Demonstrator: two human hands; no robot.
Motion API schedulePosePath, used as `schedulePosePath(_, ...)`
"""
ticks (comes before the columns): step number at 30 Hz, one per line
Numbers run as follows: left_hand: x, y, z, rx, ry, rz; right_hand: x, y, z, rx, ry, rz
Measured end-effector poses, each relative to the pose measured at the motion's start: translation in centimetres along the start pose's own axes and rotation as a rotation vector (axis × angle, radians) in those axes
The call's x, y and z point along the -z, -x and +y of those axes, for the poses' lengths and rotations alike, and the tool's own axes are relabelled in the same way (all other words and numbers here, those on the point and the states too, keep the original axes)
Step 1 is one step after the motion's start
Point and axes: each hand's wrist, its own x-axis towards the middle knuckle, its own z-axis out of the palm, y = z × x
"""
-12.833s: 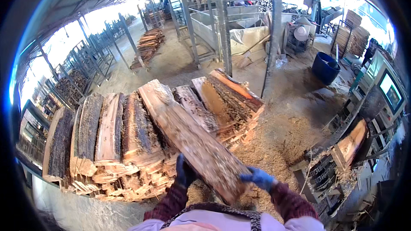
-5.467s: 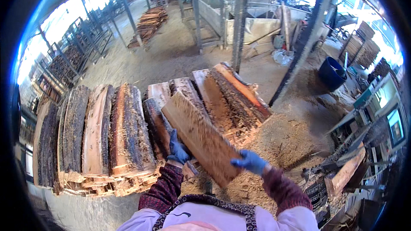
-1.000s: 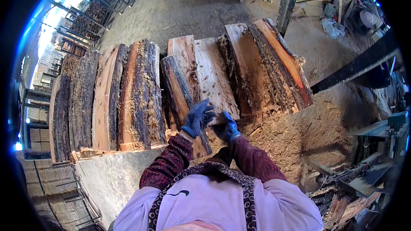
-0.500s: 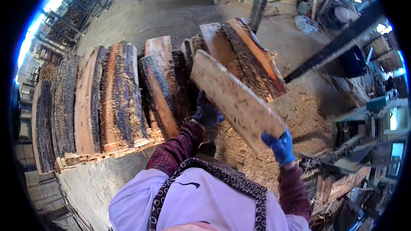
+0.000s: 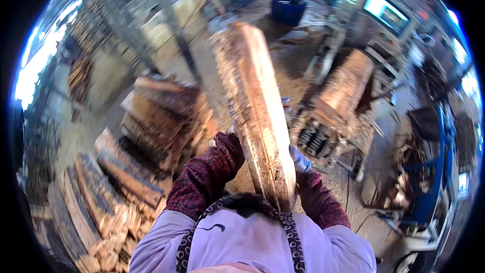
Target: The person picks up wooden planks from the floor and stacks them on a pile. They then carry the stacked planks to a machine and place them on the conveyor belt.
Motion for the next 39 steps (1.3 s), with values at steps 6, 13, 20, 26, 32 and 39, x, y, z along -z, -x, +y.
schedulePosePath(6, -9.9, -5.2, -9.8, -0.141, -0.564, -0.031, 11.3, 7.8, -7.2, 0.216, -0.347, 0.454)
schedulePosePath(13, -0.1, 6.2, -8.0, 0.091, -0.672, 0.152, 17.8, -3.9, -19.2, 0.269, 0.381, 0.637)
schedulePosePath(20, 6.4, 23.6, -3.3, 0.282, -0.611, 0.745, 12.2, -13.5, -17.7, 0.773, 1.600, 0.885)
schedulePosePath(26, 11.4, 33.0, 1.5, 0.008, -0.453, 0.971, -13.4, -23.0, 1.5, 0.451, 0.792, -0.201)
schedulePosePath(32, 22.6, 39.8, 10.2, -0.417, -0.749, 1.300, -29.4, -32.8, 21.9, -0.336, 0.183, -0.313)
schedulePosePath(39, 29.0, 40.8, 21.8, -0.265, -0.698, 1.616, -35.8, -40.3, 31.5, -0.484, 0.048, -0.075)
